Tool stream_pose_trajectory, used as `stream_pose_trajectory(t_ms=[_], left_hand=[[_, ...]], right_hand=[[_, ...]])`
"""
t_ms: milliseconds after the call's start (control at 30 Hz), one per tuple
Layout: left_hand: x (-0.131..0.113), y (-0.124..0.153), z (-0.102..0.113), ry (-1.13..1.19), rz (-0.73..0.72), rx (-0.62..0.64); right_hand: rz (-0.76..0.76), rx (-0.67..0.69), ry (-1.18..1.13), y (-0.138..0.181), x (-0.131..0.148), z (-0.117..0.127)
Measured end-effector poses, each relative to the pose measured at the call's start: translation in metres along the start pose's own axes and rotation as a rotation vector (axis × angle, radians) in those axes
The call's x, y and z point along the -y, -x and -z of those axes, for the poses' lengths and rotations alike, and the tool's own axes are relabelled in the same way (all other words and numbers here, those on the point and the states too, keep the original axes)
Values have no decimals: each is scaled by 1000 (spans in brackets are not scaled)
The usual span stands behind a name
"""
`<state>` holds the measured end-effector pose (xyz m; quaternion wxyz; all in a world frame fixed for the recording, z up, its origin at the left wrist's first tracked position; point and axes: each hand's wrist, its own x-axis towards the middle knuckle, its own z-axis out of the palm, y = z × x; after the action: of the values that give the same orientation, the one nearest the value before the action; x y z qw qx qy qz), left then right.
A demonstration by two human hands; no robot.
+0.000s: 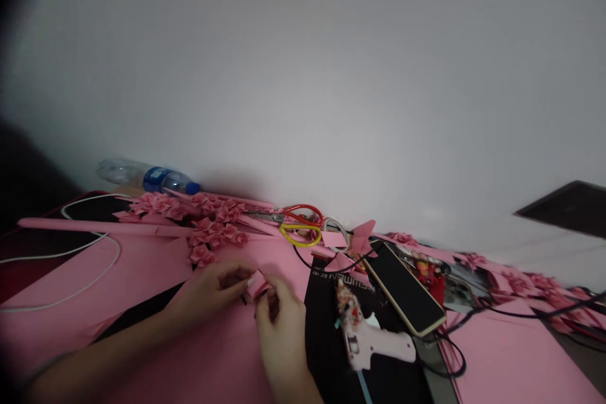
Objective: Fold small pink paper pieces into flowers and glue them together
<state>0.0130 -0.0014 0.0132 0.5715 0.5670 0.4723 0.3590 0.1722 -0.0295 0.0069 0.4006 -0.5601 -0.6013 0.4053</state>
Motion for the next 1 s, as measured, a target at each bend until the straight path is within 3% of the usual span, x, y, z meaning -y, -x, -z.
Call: stream_pose_trajectory(t_ms=[333,567,1000], left_hand=[[1,1,1,44,19,-44],[11,-2,1,266,25,41],[10,-7,10,260,148,124]], right_hand=[[71,-62,-5,2,0,4],[111,-86,-11,-2,-2,6],[237,-141,63,-12,-3,1]])
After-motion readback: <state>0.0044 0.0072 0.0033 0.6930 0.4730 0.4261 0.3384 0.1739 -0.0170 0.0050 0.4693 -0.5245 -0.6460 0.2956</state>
